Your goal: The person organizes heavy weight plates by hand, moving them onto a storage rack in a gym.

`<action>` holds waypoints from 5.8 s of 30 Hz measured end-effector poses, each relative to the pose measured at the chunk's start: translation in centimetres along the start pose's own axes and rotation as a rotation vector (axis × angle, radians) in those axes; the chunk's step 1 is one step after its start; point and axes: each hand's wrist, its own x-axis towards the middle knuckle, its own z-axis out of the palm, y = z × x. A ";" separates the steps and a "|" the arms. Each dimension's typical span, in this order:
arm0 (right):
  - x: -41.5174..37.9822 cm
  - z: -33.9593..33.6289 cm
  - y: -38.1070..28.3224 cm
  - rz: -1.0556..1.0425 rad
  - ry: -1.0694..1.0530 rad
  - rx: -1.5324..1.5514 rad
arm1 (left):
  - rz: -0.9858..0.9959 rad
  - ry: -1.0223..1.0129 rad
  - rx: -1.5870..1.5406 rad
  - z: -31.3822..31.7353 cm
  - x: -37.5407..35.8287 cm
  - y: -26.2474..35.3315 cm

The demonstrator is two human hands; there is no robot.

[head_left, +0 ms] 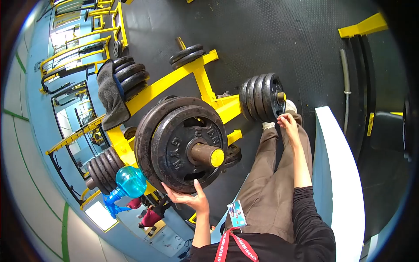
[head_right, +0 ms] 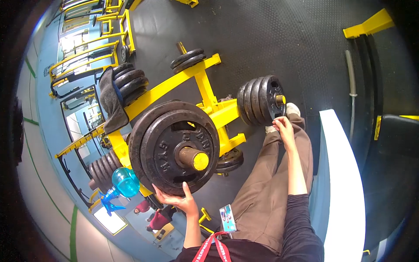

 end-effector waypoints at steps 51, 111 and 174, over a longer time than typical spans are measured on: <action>-3.3 28.8 -17.1 -0.797 -0.815 -1.052 | -0.311 0.244 -0.365 -6.7 1.0 2.8; 28.7 32.7 -45.4 -0.665 -1.062 -1.614 | -1.086 0.306 -0.837 -6.7 28.5 14.8; 25.6 90.9 -21.8 -0.055 -2.713 -1.648 | -1.805 1.210 -0.568 19.6 58.8 -2.7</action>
